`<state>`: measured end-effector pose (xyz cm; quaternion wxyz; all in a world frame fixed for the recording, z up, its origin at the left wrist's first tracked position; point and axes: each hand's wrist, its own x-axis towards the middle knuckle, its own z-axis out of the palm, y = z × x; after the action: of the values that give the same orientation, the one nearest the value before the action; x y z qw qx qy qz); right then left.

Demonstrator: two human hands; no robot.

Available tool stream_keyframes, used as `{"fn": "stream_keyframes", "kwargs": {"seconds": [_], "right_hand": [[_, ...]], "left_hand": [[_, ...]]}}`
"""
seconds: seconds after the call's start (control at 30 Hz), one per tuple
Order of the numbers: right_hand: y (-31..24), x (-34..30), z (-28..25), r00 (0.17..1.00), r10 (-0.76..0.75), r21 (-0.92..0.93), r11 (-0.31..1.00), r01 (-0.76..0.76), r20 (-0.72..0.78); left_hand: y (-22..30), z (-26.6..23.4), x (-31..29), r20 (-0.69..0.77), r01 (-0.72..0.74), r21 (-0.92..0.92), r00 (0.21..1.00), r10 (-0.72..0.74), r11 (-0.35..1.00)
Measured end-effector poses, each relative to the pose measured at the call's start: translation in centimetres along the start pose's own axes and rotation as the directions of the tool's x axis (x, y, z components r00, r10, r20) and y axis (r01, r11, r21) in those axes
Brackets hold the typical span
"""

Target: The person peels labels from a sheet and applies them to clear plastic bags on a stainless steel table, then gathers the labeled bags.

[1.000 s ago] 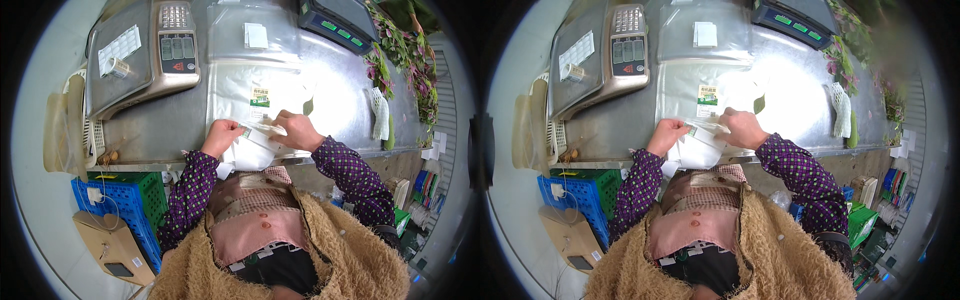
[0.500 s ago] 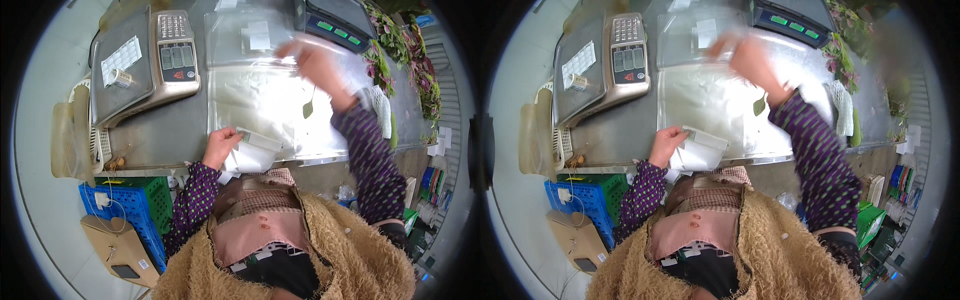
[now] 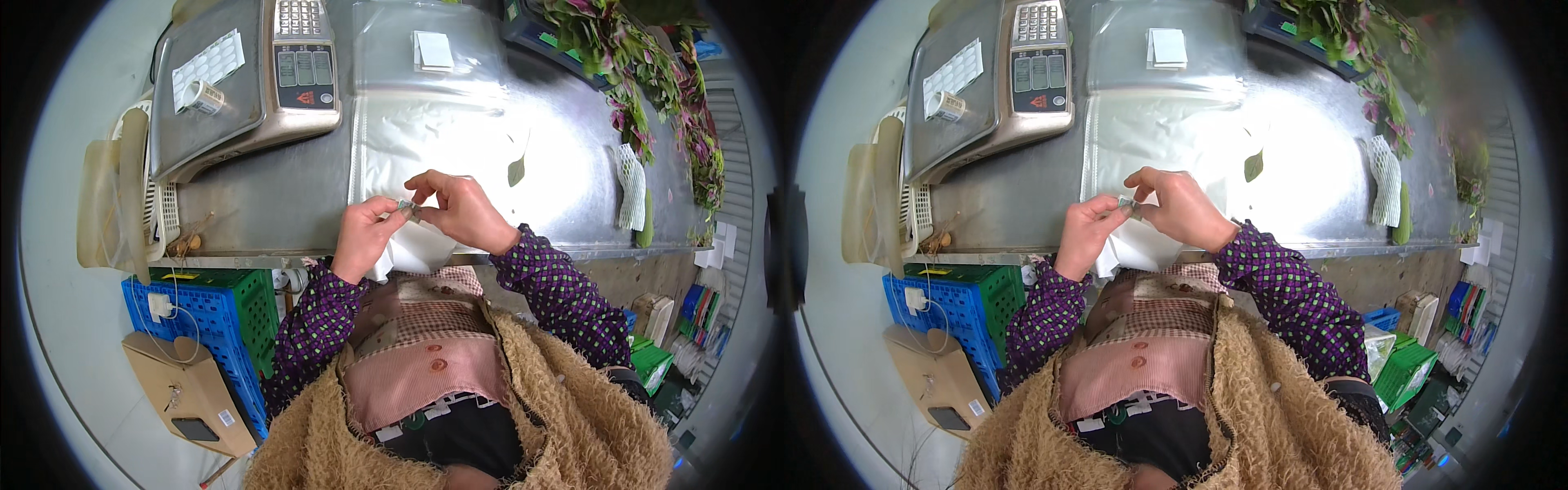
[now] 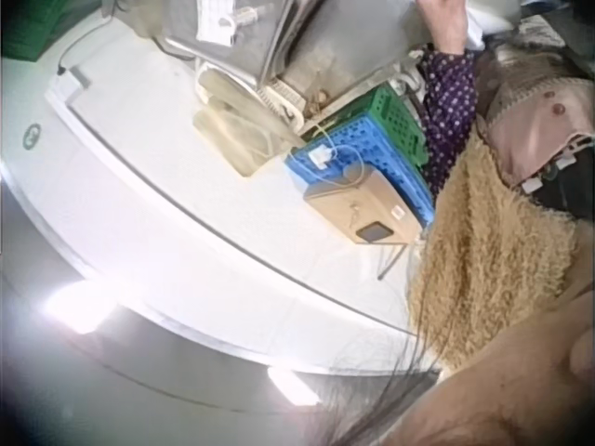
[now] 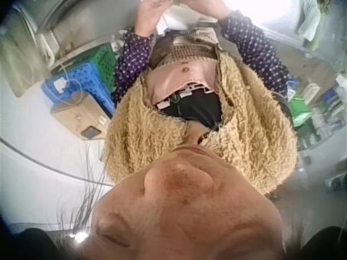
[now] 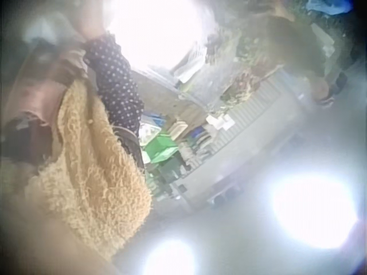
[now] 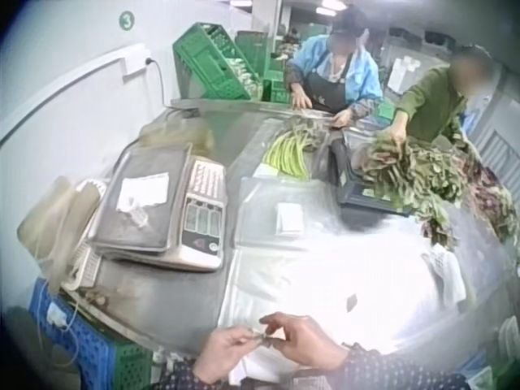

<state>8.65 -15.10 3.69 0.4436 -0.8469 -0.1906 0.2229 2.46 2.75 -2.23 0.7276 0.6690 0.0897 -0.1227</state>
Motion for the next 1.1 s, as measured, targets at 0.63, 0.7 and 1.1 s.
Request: {"fn": "stream_keyframes", "kwargs": {"seconds": [0.63,0.7,1.1], "right_hand": [[-1.6,0.0,-1.3,0.988,0.058,0.083,0.994,-0.070,0.145],[-1.8,-0.3,-0.6,0.993,-0.067,-0.018,0.997,0.069,0.094],[-1.1,-3.8,-2.4,0.960,0.255,0.510,0.814,-0.278,0.117]], "left_hand": [[2.3,-0.3,-2.0,0.028,-0.135,0.213,0.991,0.132,0.968],[3.0,-0.1,-2.3,0.016,-0.187,0.309,0.981,0.192,0.932],[1.7,0.3,-5.9,0.157,0.093,0.065,0.982,-0.102,0.994]]}}
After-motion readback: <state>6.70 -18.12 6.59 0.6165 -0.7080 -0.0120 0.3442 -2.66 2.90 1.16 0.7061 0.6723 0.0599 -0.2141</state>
